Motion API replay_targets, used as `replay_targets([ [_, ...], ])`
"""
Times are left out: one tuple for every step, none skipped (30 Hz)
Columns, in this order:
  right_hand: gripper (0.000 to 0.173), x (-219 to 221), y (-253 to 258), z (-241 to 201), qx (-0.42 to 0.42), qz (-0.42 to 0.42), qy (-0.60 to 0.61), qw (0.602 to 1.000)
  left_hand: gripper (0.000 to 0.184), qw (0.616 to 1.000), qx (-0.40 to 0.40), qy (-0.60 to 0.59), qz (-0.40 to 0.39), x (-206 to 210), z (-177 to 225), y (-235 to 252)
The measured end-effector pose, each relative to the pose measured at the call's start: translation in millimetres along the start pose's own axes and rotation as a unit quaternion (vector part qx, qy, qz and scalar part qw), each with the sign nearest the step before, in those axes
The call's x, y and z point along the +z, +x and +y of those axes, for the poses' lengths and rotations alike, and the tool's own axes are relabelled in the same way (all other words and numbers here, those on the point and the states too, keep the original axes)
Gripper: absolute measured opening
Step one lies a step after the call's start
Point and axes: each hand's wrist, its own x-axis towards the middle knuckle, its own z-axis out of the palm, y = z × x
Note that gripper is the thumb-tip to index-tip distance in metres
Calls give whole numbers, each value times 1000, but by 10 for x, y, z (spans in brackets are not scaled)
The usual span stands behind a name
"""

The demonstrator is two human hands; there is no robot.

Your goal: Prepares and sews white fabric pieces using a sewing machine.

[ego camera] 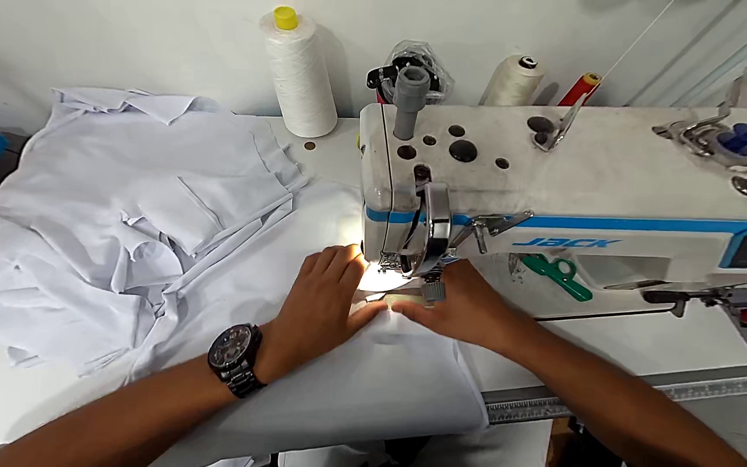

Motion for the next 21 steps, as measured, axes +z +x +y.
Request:
replay_targets([
  [50,38,-58,-12,-6,-7,-25,1000,65,1000,5,6,-5,9,14,-42],
  [56,64,-109,-12,-15,-8,-45,999,70,1000,7,9,-15,12,30,-82],
  [59,71,-142,-6,-23,-6,-60,998,74,1000,11,13,-22,11,43,-109],
  [60,70,-153,9,-29,3,-68,997,74,999,16,15,-25,9,53,-118],
  [59,66,-146,27,-30,11,-68,997,73,999,19,18,-23,11,58,-113],
  [58,53,-128,36,-22,10,-63,998,71,999,19,16,-22,13,54,-101],
  [56,33,-99,39,-11,5,-56,998,67,1000,16,9,-18,12,40,-81],
  [54,19,-64,43,-4,5,-48,999,62,1000,14,-1,-17,8,16,-60],
  [50,13,-35,46,-2,9,-37,999,56,1000,15,-14,-19,2,-10,-44],
  [46,15,-17,51,-3,11,-26,1000,52,999,21,-24,-20,-1,-29,-35],
  [44,30,-11,55,-7,13,-19,1000,50,999,31,-29,-22,-1,-40,-37],
  [44,46,-21,52,-11,10,-17,1000,50,999,40,-28,-23,-3,-42,-52],
  [45,66,-37,51,-16,7,-23,1000,51,998,47,-24,-25,-4,-42,-70],
  [45,78,-51,52,-19,0,-28,999,52,998,50,-18,-27,-4,-49,-85],
  [46,83,-68,55,-19,-10,-33,999,52,998,51,-15,-30,-3,-53,-99],
  [47,80,-82,58,-21,-18,-37,999,54,998,51,-15,-31,-4,-54,-107],
  [48,66,-85,59,-24,-23,-42,999,55,998,51,-16,-28,-8,-55,-104],
  [47,51,-76,64,-28,-22,-42,999,56,998,49,-17,-24,-19,-54,-88],
  [45,39,-59,74,-29,-15,-37,999,56,999,41,-20,-21,-31,-50,-67],
  [41,38,-33,84,-28,-2,-25,999,54,999,29,-25,-19,-39,-47,-45],
  [37,42,2,94,-21,11,-13,1000,51,999,16,-29,-19,-38,-48,-18],
])
